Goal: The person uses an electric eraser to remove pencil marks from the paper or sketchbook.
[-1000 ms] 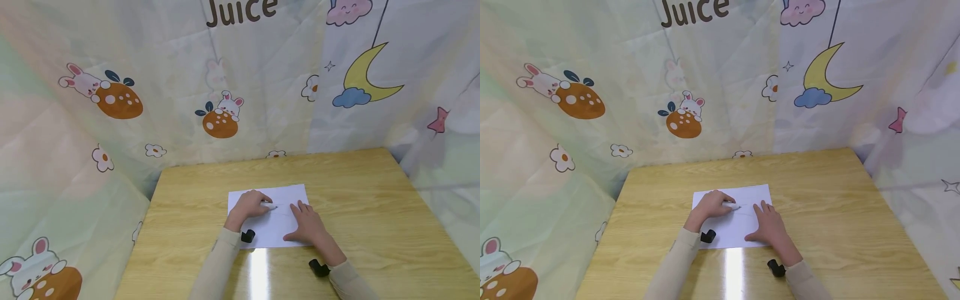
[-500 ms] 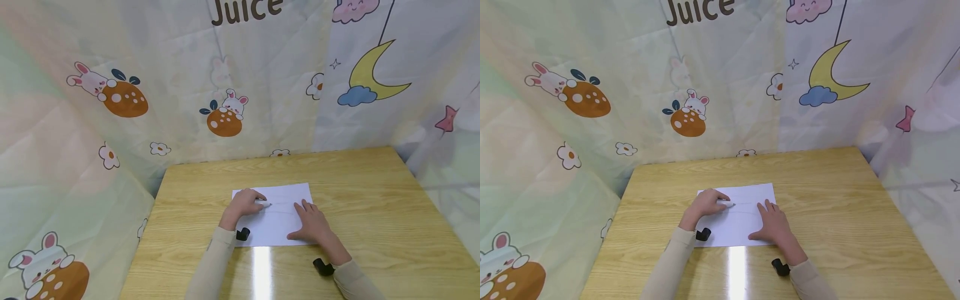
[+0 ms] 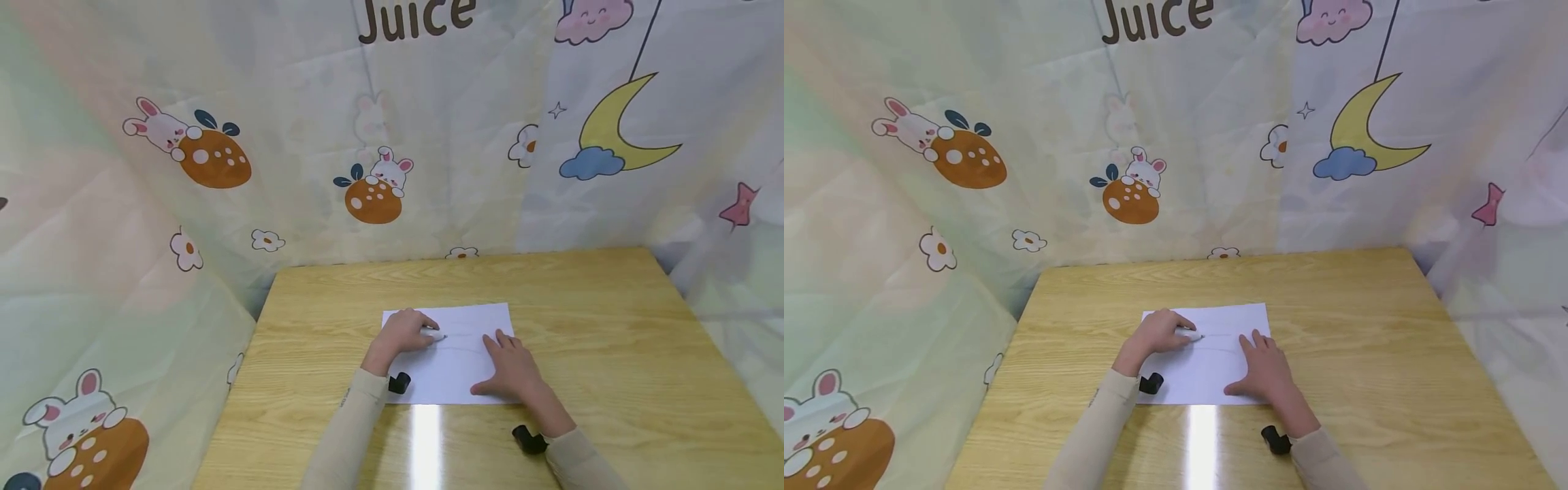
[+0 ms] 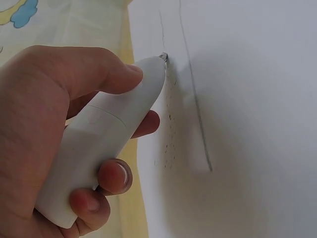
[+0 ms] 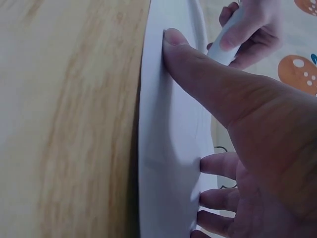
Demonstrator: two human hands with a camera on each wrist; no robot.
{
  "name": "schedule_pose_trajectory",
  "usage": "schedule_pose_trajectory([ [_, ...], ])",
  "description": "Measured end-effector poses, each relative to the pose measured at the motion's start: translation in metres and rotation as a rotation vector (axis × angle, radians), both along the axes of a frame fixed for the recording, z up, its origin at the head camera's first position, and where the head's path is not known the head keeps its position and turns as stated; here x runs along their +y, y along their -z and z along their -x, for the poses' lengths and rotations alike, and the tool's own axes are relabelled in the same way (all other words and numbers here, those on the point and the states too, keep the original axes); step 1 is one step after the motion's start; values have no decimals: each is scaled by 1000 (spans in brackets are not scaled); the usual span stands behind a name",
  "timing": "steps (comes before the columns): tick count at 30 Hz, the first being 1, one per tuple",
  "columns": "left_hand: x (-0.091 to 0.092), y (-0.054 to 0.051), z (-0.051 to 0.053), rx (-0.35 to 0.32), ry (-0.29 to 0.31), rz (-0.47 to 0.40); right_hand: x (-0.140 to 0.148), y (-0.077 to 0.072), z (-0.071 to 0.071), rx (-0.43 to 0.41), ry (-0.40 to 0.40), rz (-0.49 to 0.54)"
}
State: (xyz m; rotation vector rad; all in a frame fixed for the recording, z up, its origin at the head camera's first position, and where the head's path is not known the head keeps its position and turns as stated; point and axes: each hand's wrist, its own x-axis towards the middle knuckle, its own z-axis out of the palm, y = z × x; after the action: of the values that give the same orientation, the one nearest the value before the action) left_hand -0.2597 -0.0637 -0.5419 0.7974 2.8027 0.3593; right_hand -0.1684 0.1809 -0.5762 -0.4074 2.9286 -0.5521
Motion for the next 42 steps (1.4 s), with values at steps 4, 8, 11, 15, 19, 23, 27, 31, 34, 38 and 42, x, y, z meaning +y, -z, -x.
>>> schedule_pose_trajectory([
  [4, 4, -1, 0, -10, 19, 4, -1, -1, 0, -7, -2, 5],
  [8, 7, -3, 2, -8, 26, 21, -1, -3, 0, 6, 10, 8],
  [11, 7, -5, 2, -17, 12, 47, -2, -3, 0, -4, 9, 13],
  [15, 7, -6, 2, -27, 17, 43, -3, -3, -1, -13, 2, 26],
  [19, 9, -7, 3, -21, 43, 24, -3, -4, -2, -13, 9, 36],
  [23, 9, -7, 3, 6, 42, 61, -2, -5, -3, -16, 19, 40],
  [27, 8, -5, 3, 11, 46, 72, -2, -6, -4, -20, 24, 49],
  [31, 11, -6, 5, 33, 78, 58, -2, -7, -4, -16, 22, 45],
  [34, 11, -6, 5, 40, 92, 58, -3, -6, -4, -18, 16, 47],
  [38, 9, -5, 4, 30, 81, 62, -3, -3, -3, -19, 18, 38],
  [42, 5, -3, 2, 40, 62, 63, -2, 1, -3, -4, 28, 35],
])
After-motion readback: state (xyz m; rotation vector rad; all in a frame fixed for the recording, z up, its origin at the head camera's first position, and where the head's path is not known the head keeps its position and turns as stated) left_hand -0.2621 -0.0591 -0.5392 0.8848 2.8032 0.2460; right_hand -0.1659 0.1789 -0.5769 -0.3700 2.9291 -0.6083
